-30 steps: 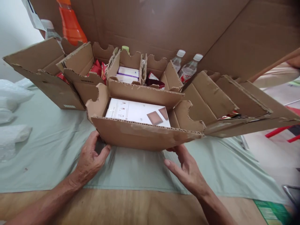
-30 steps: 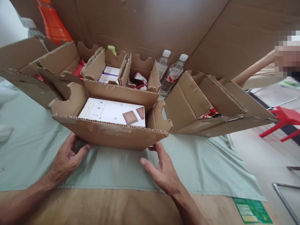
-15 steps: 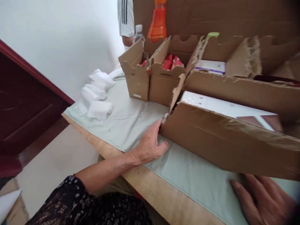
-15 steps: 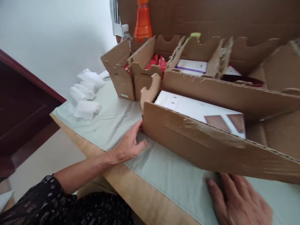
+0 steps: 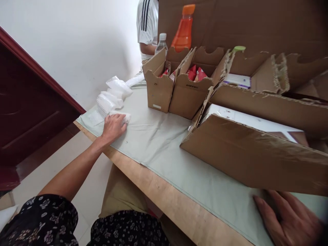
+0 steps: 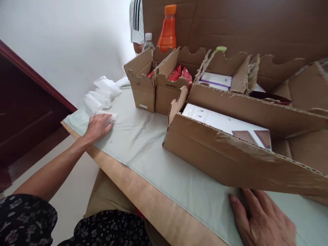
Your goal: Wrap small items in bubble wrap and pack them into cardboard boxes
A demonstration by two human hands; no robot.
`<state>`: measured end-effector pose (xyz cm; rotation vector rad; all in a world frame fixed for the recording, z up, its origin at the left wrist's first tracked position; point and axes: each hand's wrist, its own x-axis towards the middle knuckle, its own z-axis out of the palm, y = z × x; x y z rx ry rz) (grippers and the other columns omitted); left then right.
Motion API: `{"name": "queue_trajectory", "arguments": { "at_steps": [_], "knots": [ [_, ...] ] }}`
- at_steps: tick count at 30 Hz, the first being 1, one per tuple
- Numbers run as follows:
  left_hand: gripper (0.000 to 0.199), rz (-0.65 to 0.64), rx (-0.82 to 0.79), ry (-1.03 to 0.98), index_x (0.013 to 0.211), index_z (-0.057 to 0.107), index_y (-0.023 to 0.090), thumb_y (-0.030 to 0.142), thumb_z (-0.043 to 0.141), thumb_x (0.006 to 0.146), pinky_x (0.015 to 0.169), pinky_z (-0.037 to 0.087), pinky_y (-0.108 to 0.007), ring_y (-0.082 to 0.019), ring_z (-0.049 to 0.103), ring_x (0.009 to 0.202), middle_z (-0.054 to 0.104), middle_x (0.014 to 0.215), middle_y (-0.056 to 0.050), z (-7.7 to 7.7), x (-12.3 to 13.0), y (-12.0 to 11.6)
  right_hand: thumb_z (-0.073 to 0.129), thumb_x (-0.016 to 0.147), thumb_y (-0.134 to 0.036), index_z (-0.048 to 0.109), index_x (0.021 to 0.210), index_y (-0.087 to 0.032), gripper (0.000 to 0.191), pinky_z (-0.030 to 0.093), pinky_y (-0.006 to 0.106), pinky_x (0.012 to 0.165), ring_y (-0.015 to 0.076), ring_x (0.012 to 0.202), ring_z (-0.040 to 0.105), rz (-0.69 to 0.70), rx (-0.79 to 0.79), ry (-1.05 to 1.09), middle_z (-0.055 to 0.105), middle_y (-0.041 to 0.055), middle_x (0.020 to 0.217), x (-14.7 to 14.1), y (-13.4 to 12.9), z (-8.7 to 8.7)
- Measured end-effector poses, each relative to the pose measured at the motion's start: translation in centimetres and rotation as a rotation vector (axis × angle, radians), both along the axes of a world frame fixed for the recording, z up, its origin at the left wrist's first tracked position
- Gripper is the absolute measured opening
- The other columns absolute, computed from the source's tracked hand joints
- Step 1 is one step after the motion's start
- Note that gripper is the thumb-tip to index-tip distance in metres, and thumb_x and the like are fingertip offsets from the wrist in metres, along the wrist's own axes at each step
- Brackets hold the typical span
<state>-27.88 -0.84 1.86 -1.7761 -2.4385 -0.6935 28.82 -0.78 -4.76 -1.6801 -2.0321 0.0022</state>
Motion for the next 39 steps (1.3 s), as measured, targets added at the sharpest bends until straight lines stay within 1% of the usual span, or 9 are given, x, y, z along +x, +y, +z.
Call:
{"name": "queue_trajectory", "arguments": {
  "at_steps": [6, 10, 15, 18, 21, 24, 28, 34, 39],
  "knots": [
    [0.027, 0.013, 0.141, -0.137, 0.102, 0.075, 0.020, 0.030, 0.053, 0.091, 0.095, 0.053, -0.041, -0.028, 0.071, 0.103, 0.078, 0.105, -0.009, 2.9, 2.8, -3.2, 0.058, 0.086, -0.057, 0.073, 0.091, -0.034, 0.027, 0.058, 0.063, 0.080, 0.0451, 0.104, 0.073, -0.024, 0.013, 0.039, 0.076, 0.0153, 0.119, -0.8, -1.7, 2.3],
    [0.026, -0.143, 0.177, -0.610, 0.098, 0.076, 0.020, 0.041, 0.067, 0.086, 0.079, 0.056, -0.032, -0.022, 0.070, 0.086, 0.077, 0.090, -0.002, 5.0, 8.2, -6.4, 0.058, 0.095, -0.044, 0.073, 0.107, -0.032, 0.022, 0.062, 0.057, 0.079, 0.0386, 0.108, 0.074, -0.006, 0.148, 0.210, 0.078, 0.0094, 0.117, -5.1, -6.1, 4.7],
    [0.045, -0.337, -0.055, -1.218, 0.116, 0.075, 0.016, 0.041, 0.076, 0.079, 0.074, 0.058, -0.032, -0.021, 0.072, 0.084, 0.079, 0.094, -0.005, 4.3, 16.7, -7.8, 0.069, 0.094, -0.032, 0.053, 0.149, -0.030, 0.058, 0.058, 0.055, 0.101, 0.0338, 0.127, 0.067, 0.490, 0.083, 0.302, 0.064, 0.0137, 0.145, -13.9, -11.3, 7.4],
    [0.071, -0.469, -0.263, -1.411, 0.143, 0.061, 0.016, 0.031, 0.078, 0.076, 0.075, 0.058, -0.028, -0.019, 0.073, 0.089, 0.079, 0.106, -0.008, 3.6, 21.0, -9.2, 0.072, 0.092, -0.051, 0.030, 0.165, -0.028, 0.087, 0.051, 0.063, 0.111, 0.0391, 0.144, 0.053, 0.479, -0.039, 0.380, 0.050, 0.0171, 0.161, -16.6, -12.1, 7.2],
    [0.080, -0.528, -0.354, -1.505, 0.153, 0.052, 0.018, 0.021, 0.073, 0.076, 0.072, 0.055, -0.024, -0.014, 0.071, 0.084, 0.079, 0.114, -0.008, 3.2, 23.4, -10.7, 0.072, 0.090, -0.056, 0.037, 0.161, -0.028, 0.084, 0.051, 0.060, 0.112, 0.0372, 0.141, 0.056, 0.305, -0.163, 0.610, 0.053, 0.0150, 0.159, -16.6, -12.7, 6.5],
    [0.074, -0.476, -0.387, -1.577, 0.149, 0.057, 0.018, 0.022, 0.070, 0.077, 0.060, 0.049, -0.021, -0.010, 0.063, 0.065, 0.079, 0.102, -0.006, 2.8, 23.9, -11.2, 0.067, 0.095, -0.050, 0.061, 0.139, -0.025, 0.051, 0.062, 0.043, 0.093, 0.0269, 0.109, 0.073, 0.165, -0.282, 0.850, 0.074, 0.0099, 0.128, -15.2, -13.1, 6.3],
    [0.068, -0.378, -0.372, -1.495, 0.141, 0.063, 0.016, 0.024, 0.069, 0.074, 0.050, 0.039, -0.020, -0.007, 0.052, 0.051, 0.077, 0.086, -0.003, 2.0, 23.0, -10.2, 0.064, 0.095, -0.045, 0.070, 0.112, -0.021, 0.030, 0.058, 0.031, 0.069, 0.0183, 0.078, 0.070, 0.024, -0.322, 0.960, 0.076, 0.0037, 0.092, -12.1, -11.8, 5.8],
    [0.072, -0.327, -0.370, -1.214, 0.142, 0.061, 0.014, 0.027, 0.070, 0.072, 0.058, 0.042, -0.022, -0.011, 0.056, 0.063, 0.072, 0.083, -0.001, 0.8, 21.5, -8.3, 0.065, 0.092, -0.033, 0.063, 0.131, -0.020, 0.042, 0.058, 0.036, 0.077, 0.0185, 0.087, 0.069, -0.227, -0.033, 0.700, 0.075, 0.0078, 0.110, -8.0, -10.9, 4.9],
    [0.078, -0.309, -0.381, -1.164, 0.146, 0.056, 0.014, 0.035, 0.073, 0.073, 0.065, 0.049, -0.025, -0.014, 0.062, 0.072, 0.071, 0.089, -0.002, 0.5, 21.7, -8.0, 0.067, 0.095, -0.041, 0.065, 0.130, -0.019, 0.041, 0.055, 0.049, 0.096, 0.0305, 0.118, 0.067, 0.109, 0.020, 0.297, 0.069, 0.0155, 0.135, -10.8, -11.3, 5.8]
  ]
}}
